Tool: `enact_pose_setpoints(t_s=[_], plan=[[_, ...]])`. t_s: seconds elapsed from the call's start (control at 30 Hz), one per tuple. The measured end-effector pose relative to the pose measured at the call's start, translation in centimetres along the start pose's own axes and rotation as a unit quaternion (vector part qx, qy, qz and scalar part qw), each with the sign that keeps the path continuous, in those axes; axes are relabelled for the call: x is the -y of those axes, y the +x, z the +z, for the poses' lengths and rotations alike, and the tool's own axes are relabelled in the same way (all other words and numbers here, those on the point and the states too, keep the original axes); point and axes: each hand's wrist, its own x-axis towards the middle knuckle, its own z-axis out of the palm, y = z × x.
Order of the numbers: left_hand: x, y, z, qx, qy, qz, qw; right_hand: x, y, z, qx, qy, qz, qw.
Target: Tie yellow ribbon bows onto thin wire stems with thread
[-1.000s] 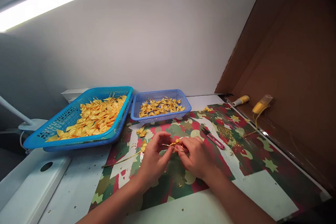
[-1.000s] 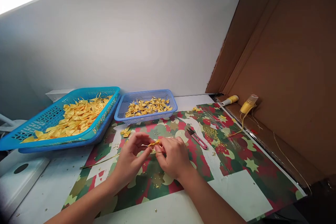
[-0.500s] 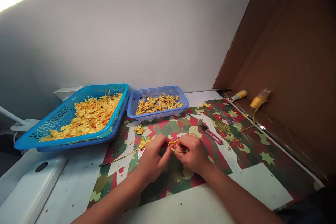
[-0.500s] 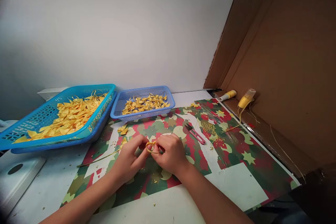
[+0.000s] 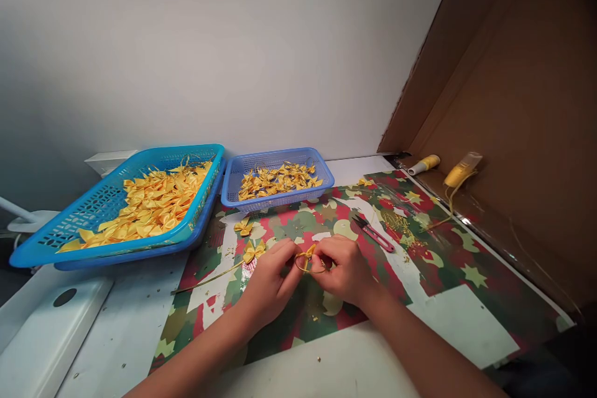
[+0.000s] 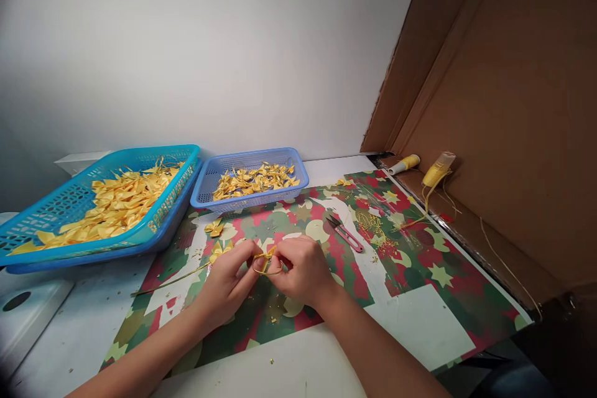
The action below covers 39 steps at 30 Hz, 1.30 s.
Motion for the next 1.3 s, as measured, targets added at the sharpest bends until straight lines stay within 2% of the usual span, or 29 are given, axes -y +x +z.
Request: enact_pose_setpoints(t_s=[0.27,0.7,0.93,1.07,1.3], plan=[[-0.15,-0.21,-0.19,0.009,-0.005,0.011,1.000,0.33,0.14,-0.93,0.052,-0.038,-0.005,0.998],[-0.35,-0.12,-0.30,0.026,0.010,0.028,0.999,0.25,0.21,-0.95,0.089,0.042,0.002,0.995],[-0.40,-0.13,-0.32,0.040,0.004,0.038,0.998,-0.11,0.30,-1.12,0.097,-0.003,-0.003,0.995],[-0.38,-0.20,-0.34,0.051,0.011,0.041,0.998,-0.12,0.34,-1.13,0.120,0.028,0.013,0.992],[-0.41,-0.17,-0.30,0.040,-0.016,0.023,0.999,0.14,0.33,-0.83,0.064,0.131,0.055,0.988]])
